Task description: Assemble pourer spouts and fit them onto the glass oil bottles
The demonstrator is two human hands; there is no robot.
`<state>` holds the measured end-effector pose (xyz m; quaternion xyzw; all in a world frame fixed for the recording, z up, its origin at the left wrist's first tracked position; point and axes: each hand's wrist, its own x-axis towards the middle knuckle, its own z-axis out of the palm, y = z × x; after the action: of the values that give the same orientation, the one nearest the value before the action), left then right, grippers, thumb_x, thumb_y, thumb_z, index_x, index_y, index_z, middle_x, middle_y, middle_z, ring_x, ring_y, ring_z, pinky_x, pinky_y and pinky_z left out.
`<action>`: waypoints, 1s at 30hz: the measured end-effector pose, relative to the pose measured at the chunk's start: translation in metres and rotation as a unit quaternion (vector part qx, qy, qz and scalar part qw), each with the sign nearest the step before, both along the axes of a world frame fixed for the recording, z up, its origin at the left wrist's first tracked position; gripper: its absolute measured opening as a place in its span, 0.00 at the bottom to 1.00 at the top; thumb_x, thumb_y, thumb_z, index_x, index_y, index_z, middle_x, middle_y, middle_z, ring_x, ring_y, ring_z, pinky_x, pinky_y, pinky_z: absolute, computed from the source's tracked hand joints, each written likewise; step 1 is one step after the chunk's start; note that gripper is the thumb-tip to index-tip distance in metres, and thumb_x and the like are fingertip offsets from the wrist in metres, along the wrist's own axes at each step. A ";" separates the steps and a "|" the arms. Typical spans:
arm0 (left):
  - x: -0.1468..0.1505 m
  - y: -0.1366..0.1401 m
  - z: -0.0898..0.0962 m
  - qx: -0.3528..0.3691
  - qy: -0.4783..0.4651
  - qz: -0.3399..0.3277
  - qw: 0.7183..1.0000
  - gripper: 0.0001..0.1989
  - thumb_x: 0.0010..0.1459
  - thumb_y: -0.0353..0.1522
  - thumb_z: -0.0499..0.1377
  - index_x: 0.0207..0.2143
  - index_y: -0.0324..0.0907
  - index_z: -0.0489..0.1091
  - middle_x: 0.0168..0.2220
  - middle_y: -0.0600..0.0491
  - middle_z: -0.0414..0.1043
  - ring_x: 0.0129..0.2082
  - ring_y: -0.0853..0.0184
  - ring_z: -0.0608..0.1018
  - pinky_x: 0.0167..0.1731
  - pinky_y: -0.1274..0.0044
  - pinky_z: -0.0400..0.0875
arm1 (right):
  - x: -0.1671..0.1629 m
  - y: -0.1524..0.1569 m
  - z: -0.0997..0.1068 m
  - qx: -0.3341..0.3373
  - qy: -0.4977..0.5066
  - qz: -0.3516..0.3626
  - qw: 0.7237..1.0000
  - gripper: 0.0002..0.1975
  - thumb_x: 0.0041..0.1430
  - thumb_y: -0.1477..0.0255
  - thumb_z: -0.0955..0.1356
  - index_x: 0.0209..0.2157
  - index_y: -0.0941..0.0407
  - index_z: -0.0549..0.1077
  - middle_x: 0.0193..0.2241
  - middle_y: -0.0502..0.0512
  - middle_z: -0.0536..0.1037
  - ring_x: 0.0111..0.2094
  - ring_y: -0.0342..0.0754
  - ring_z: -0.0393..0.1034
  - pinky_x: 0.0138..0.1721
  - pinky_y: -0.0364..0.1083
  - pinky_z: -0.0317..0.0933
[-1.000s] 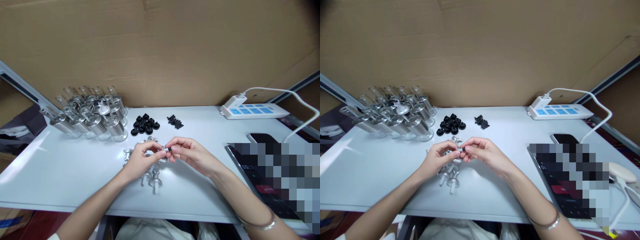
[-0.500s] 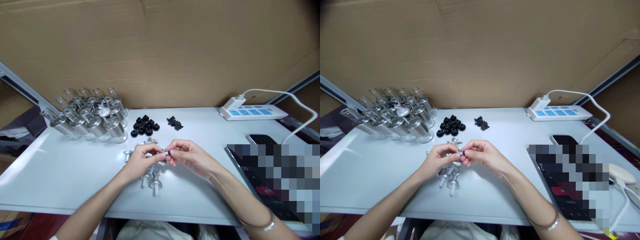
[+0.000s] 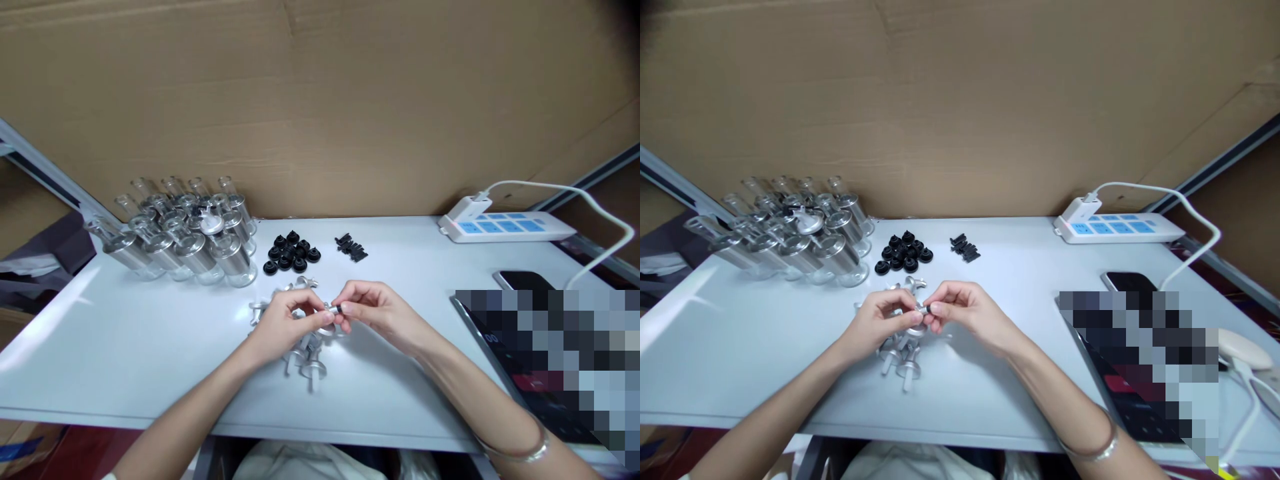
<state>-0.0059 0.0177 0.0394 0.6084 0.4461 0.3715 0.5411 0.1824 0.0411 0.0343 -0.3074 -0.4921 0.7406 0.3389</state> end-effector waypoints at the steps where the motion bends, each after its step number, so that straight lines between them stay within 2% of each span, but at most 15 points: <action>1: 0.000 0.000 0.001 0.002 0.009 0.002 1.000 0.08 0.52 0.34 0.62 0.25 0.38 0.72 0.25 0.54 0.74 0.27 0.70 0.72 0.30 0.79 0.65 | 0.000 0.000 0.001 0.012 -0.012 -0.002 1.000 0.11 0.49 0.65 0.74 0.27 0.58 0.75 0.21 0.49 0.77 0.23 0.39 0.70 0.30 0.40 0.64; 7: 0.003 0.000 0.000 0.012 0.003 0.020 1.000 0.08 0.54 0.35 0.61 0.28 0.39 0.73 0.28 0.53 0.75 0.30 0.69 0.74 0.32 0.78 0.67 | -0.002 -0.004 0.007 0.095 -0.062 -0.051 0.992 0.11 0.52 0.62 0.72 0.29 0.57 0.74 0.22 0.49 0.75 0.26 0.42 0.69 0.32 0.43 0.64; 11: 0.003 0.000 -0.005 0.038 0.039 0.013 0.998 0.07 0.54 0.35 0.61 0.30 0.40 0.72 0.30 0.53 0.74 0.32 0.68 0.75 0.32 0.78 0.68 | -0.004 -0.006 0.007 0.134 -0.117 -0.073 0.981 0.13 0.47 0.63 0.74 0.28 0.56 0.72 0.26 0.50 0.75 0.28 0.43 0.68 0.31 0.43 0.63; 16: 0.002 -0.001 -0.009 0.042 0.035 0.009 0.998 0.08 0.54 0.36 0.62 0.34 0.41 0.71 0.33 0.53 0.73 0.34 0.67 0.75 0.34 0.77 0.68 | -0.003 -0.007 0.008 0.157 -0.158 -0.066 0.973 0.12 0.47 0.64 0.73 0.30 0.56 0.71 0.27 0.51 0.73 0.28 0.44 0.67 0.32 0.45 0.63; 23: 0.001 0.001 -0.013 0.084 0.020 0.006 0.996 0.08 0.58 0.37 0.59 0.31 0.41 0.69 0.33 0.53 0.72 0.36 0.67 0.74 0.37 0.76 0.67 | -0.003 -0.008 0.009 0.178 -0.176 -0.066 0.966 0.13 0.48 0.62 0.73 0.30 0.57 0.73 0.26 0.51 0.73 0.29 0.45 0.67 0.32 0.46 0.62; 30: 0.003 0.001 -0.012 0.087 0.002 -0.001 0.996 0.08 0.58 0.37 0.59 0.31 0.41 0.70 0.33 0.52 0.73 0.36 0.66 0.75 0.38 0.76 0.67 | -0.004 -0.008 0.008 0.180 -0.153 -0.077 0.969 0.12 0.48 0.63 0.73 0.28 0.57 0.74 0.25 0.52 0.77 0.29 0.46 0.71 0.32 0.46 0.64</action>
<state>-0.0029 0.0185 0.0272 0.6547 0.4124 0.4069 0.4856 0.1780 0.0335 0.0421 -0.3876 -0.6385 0.5555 0.3652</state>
